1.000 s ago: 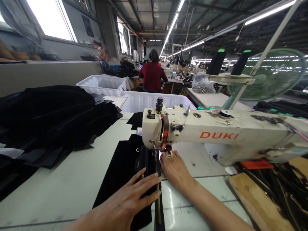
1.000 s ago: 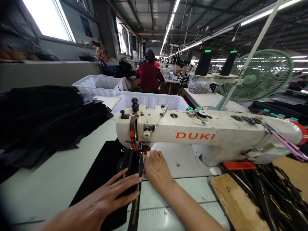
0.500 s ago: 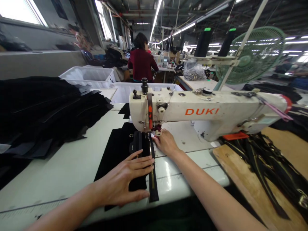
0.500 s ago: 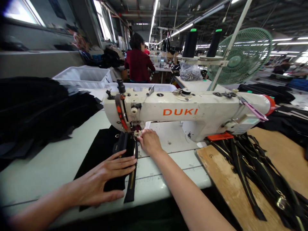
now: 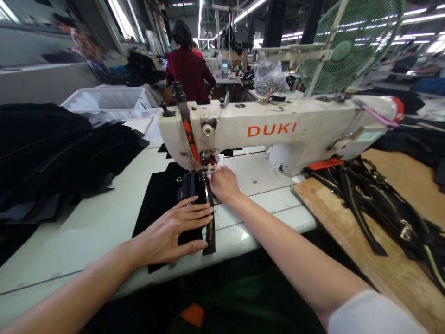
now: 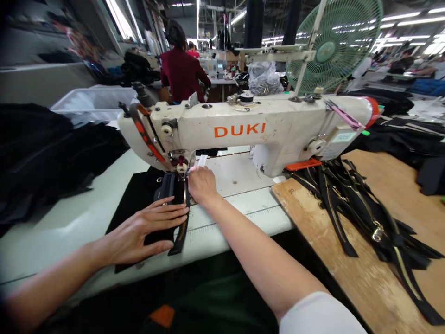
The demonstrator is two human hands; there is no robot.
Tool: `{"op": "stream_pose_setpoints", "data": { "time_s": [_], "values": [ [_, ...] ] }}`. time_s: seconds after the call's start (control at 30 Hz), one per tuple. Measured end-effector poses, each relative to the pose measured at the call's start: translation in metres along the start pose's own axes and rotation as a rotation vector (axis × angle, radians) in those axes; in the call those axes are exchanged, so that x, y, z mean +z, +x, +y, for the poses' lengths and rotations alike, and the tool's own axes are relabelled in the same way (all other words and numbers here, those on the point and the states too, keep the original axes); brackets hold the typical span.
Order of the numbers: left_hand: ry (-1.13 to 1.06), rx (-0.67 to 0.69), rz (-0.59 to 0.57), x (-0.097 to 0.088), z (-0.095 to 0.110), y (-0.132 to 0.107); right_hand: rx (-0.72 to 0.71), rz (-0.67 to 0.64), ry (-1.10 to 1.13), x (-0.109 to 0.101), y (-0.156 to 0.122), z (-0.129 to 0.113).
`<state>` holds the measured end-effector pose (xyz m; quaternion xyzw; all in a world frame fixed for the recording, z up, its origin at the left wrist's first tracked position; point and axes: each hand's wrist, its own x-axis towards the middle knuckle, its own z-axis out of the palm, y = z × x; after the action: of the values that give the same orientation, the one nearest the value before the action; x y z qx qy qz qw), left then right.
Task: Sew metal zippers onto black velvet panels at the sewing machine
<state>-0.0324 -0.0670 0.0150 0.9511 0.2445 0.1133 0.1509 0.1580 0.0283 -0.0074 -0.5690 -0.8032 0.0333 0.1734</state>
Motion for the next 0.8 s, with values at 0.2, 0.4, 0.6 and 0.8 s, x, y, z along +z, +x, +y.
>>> {"op": "stream_pose_setpoints", "data": {
  "time_s": [0.2, 0.4, 0.6, 0.8],
  "values": [
    [0.011, -0.024, -0.013, 0.0, 0.0, 0.0, -0.068, 0.035, 0.042, 0.008, 0.034, 0.009],
    [0.031, -0.115, 0.049, -0.001, 0.016, -0.006, -0.236, 0.092, 0.09, -0.007, 0.004, 0.02],
    [0.012, -0.23, 0.116, 0.002, 0.033, -0.012, -0.554, 0.034, 0.163, -0.016, -0.038, 0.029],
    [-0.039, -0.206, 0.066, -0.008, 0.034, -0.014, -0.606, 0.016, 0.15, -0.01, -0.044, 0.027]
  ]
}}
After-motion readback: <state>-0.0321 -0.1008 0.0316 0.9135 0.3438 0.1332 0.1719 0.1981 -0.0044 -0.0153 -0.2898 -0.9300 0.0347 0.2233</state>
